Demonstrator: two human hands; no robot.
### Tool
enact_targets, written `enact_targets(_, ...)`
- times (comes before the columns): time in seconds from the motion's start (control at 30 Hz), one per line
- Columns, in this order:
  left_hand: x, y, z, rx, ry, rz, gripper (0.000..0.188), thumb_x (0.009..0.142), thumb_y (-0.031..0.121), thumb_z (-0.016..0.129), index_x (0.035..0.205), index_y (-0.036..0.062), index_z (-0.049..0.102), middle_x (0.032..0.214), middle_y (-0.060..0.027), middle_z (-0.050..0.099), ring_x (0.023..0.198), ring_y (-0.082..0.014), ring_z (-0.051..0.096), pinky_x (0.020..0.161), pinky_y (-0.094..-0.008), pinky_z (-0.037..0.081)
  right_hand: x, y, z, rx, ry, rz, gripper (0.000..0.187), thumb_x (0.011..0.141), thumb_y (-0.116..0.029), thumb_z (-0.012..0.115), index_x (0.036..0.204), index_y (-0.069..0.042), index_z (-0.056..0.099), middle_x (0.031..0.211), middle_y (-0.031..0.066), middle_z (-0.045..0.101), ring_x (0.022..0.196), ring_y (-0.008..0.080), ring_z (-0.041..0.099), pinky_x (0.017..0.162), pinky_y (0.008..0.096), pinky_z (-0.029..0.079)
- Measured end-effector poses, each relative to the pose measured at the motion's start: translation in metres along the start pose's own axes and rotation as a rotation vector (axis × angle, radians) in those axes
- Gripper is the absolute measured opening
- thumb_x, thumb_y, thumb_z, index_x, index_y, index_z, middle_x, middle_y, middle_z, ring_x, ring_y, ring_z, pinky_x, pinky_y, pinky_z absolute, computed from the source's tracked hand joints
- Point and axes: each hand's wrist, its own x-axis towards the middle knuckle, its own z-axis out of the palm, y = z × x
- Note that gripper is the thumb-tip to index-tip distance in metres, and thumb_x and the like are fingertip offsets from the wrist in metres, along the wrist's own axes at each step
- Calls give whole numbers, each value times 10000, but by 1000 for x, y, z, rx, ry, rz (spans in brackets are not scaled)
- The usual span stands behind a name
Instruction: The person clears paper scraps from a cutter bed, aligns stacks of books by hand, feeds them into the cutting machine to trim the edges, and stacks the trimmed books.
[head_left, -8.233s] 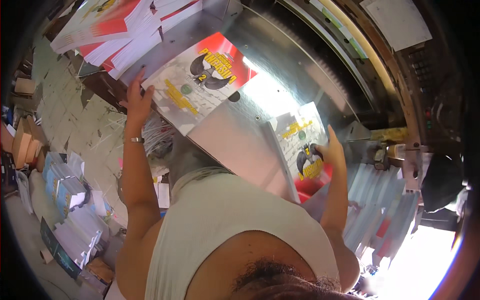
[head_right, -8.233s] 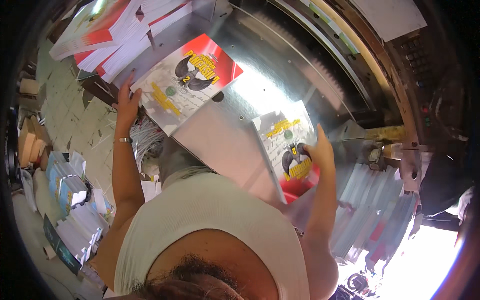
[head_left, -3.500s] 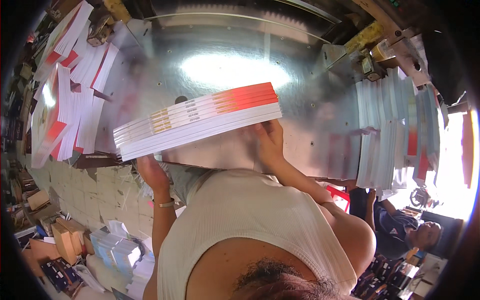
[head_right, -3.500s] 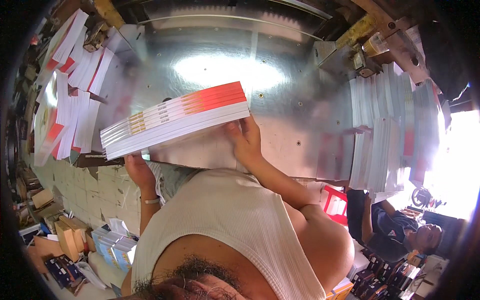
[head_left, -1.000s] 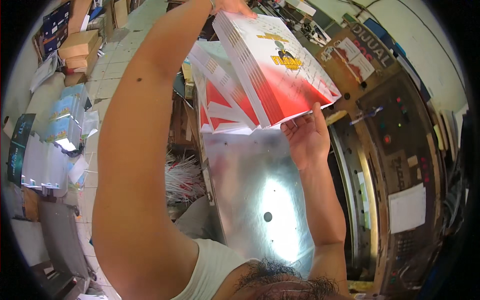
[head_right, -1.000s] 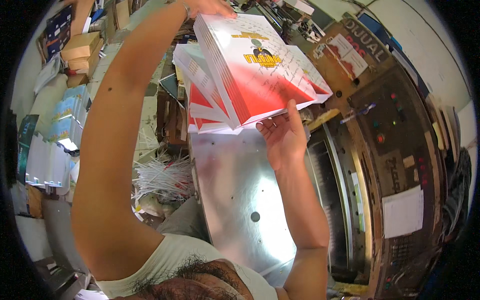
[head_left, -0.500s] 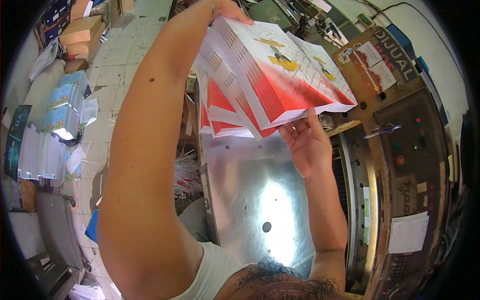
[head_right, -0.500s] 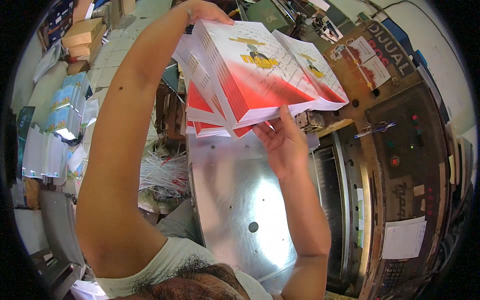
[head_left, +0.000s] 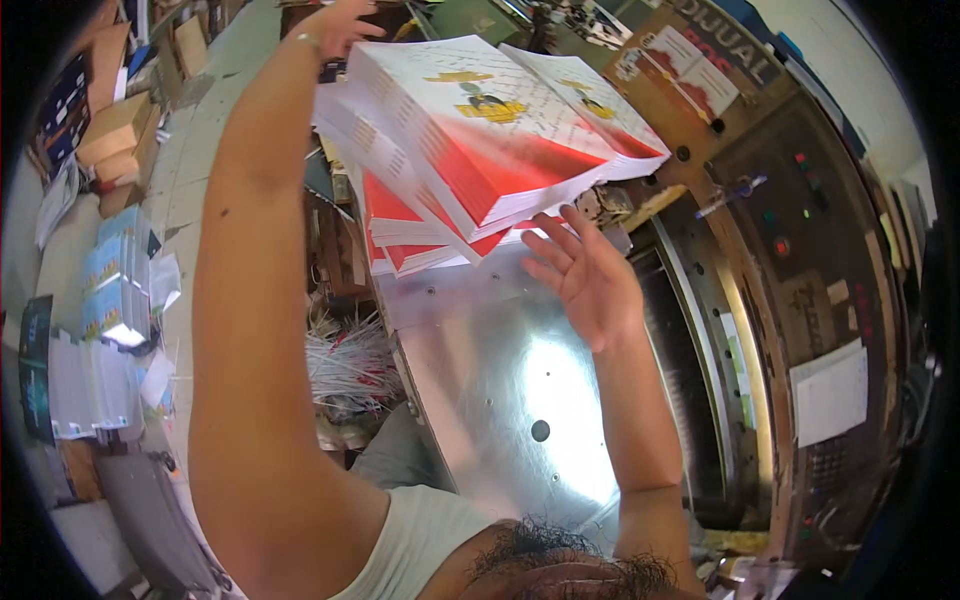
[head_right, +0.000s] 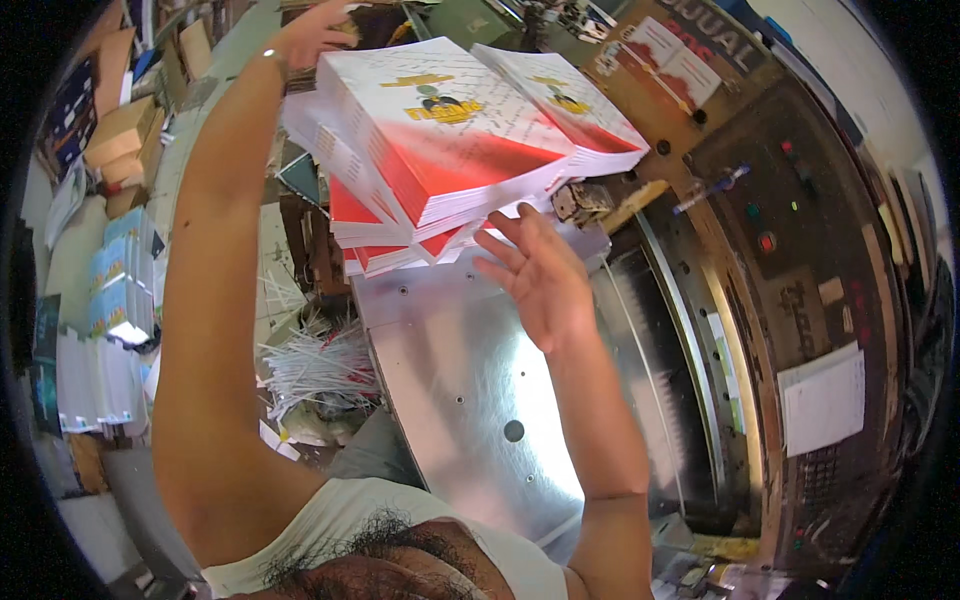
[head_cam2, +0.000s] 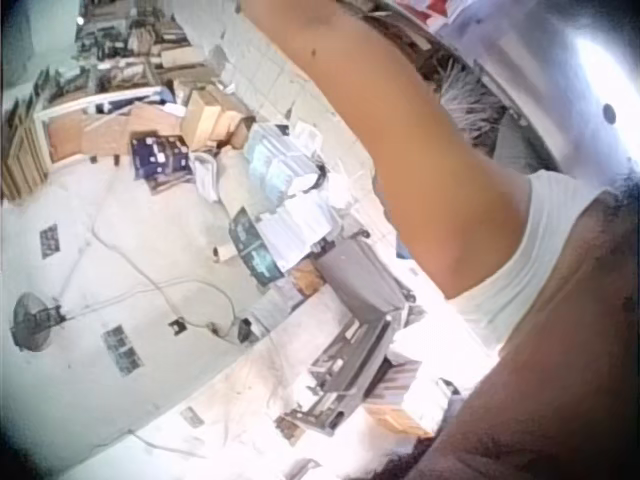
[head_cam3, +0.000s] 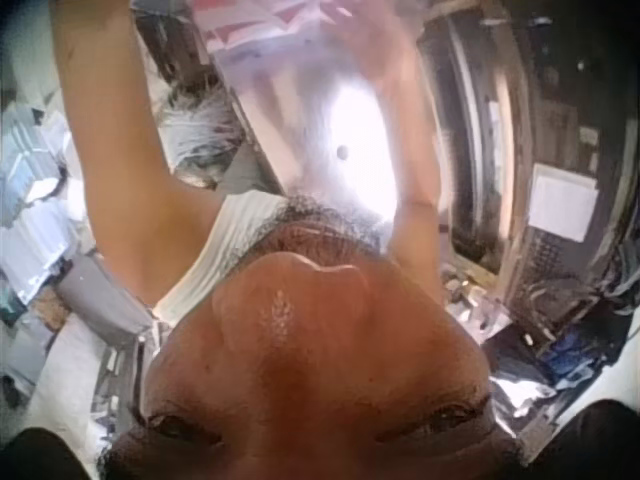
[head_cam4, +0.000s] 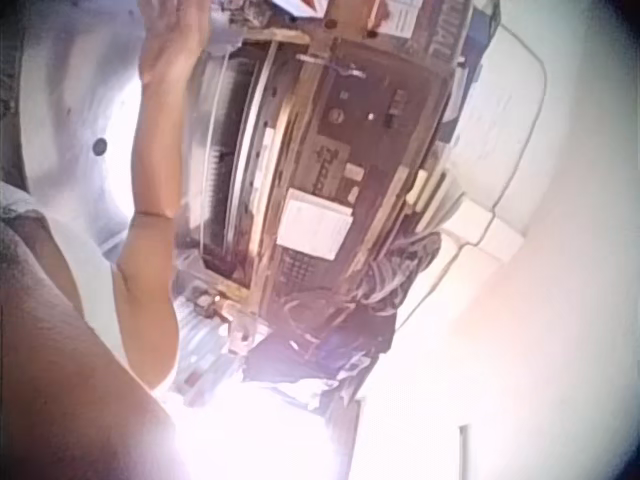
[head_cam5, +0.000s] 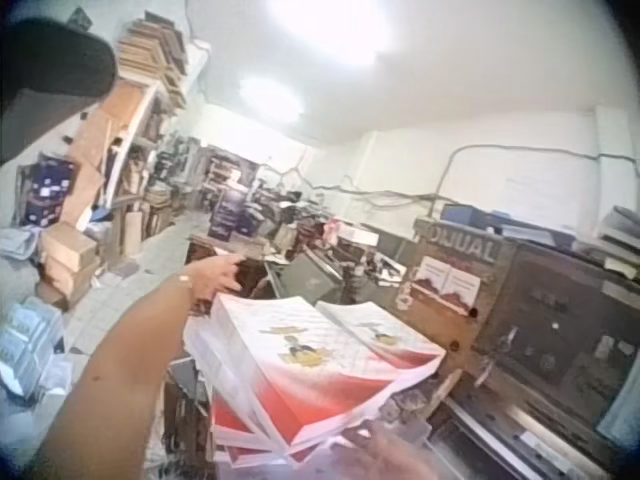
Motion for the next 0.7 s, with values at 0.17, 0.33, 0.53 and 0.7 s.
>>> enact_targets(0.17,-40,-30,-36,-119,357,436,552,990,409,547,1397,37,526,1322,-139,618,1191,-184,595,1022,-355,426,-105,43,-73,-167,143,-50,823,933,-384,652,1544,-23,235,1417,248,476,1201,340,579,997,452,484)
enact_targets(0.33,-168,-65,56,-227,728,700,420,1015,247,520,1329,-32,537,1232,-159,635,1143,-234,625,1016,-351,467,-265,114,-132,-117,689,37,594,999,-319,555,1483,-29,368,1341,225,538,1096,312,620,933,449,527)
enact_targets(0.53,-296,-191,226,97,715,727,160,921,3,578,1076,-10,610,1010,-98,625,967,-191,598,878,-327,478,-391,163,-112,126,1016,-44,527,1015,-281,532,1449,-14,396,1237,174,590,1002,231,646,843,346,560)
enact_targets(0.7,-328,-203,346,111,77,566,265,871,58,664,1132,28,638,1060,-93,658,986,-190,618,876,-329,484,-429,173,-84,103,1094,-104,482,1019,-229,551,1432,-18,420,1220,139,597,963,193,643,831,306,555)
